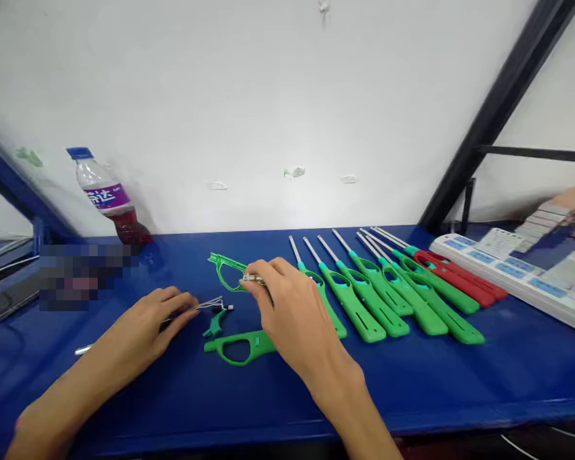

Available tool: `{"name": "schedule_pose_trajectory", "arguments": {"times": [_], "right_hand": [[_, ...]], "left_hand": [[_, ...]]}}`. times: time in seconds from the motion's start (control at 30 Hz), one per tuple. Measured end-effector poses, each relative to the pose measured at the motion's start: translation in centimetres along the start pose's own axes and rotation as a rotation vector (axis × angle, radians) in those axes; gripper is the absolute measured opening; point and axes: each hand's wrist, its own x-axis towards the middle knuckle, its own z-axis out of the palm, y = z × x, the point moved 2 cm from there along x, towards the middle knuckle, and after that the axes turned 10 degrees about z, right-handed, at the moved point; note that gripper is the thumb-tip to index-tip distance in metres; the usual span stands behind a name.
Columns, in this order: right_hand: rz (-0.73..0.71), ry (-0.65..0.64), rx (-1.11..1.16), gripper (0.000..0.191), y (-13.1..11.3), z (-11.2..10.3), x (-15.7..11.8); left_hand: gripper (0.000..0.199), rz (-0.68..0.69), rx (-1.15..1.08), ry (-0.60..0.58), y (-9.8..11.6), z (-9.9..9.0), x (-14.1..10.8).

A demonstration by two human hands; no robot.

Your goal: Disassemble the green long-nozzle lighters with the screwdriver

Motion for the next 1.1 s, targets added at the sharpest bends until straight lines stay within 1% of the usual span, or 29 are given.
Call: {"name": "schedule_pose_trajectory", "arguments": {"times": [0.1,0.17,0.2,0.27,0.33,0.4,0.47,0.53,0.67,0.8,0.9,1.0,1.1], "right_hand": [[-0.031,-0.017,-0.07,0.012,-0.1,0.6,0.1],[-0.066,-0.03,-0.127,0.012,-0.4,1.0,0.1],[-0.088,-0.039,-0.158,0.012,-0.6,1.2,0.1],[-0.138,-0.064,-0.202,0.011,-1.1,1.6,0.0],[-0.195,-0.075,-0.232,0.01,-1.6,1.9,-0.2],[-0.257,-0.072,-0.266,0.011,-2.0,2.3,-0.4],[-0.31,-0.059,-0.287,0.014,-2.4,2.6,-0.7],[-0.342,-0.045,-0.283,0.017,-2.6,2.8,-0.9],[-0.338,0.015,-0.222,0.017,-2.8,2.8,-1.1],[-0.333,0.045,-0.169,0.015,-2.8,2.7,-1.1],[-0.335,0.036,-0.149,0.015,-2.9,2.7,-1.0],[-0.34,0.031,-0.139,0.018,-3.0,2.8,-1.0],[-0.348,0.027,-0.141,0.02,-3.0,2.8,-1.0]], "left_hand": [[0.029,0.028,0.045,0.144,0.4,-0.4,0.3],[0.027,0.064,0.036,0.283,1.0,-1.0,0.3],[0.025,0.088,0.018,0.363,1.5,-1.4,0.2],[0.021,0.118,-0.065,0.448,2.5,-2.0,0.1],[0.019,0.124,-0.121,0.457,3.5,-2.4,0.1],[0.016,0.134,-0.146,0.422,4.3,-2.5,0.2],[0.014,0.155,-0.168,0.401,4.8,-2.3,0.3],[0.013,0.172,-0.196,0.424,5.0,-2.2,0.3],[0.008,0.193,-0.227,0.49,4.8,-2.1,-0.1],[0.005,0.187,-0.278,0.511,4.9,-2.2,-0.3],[0.01,0.148,-0.331,0.494,5.1,-2.3,-0.4],[0.016,0.088,-0.375,0.449,5.1,-2.3,-0.5],[0.017,0.072,-0.388,0.442,5.0,-2.3,-0.6]]}}
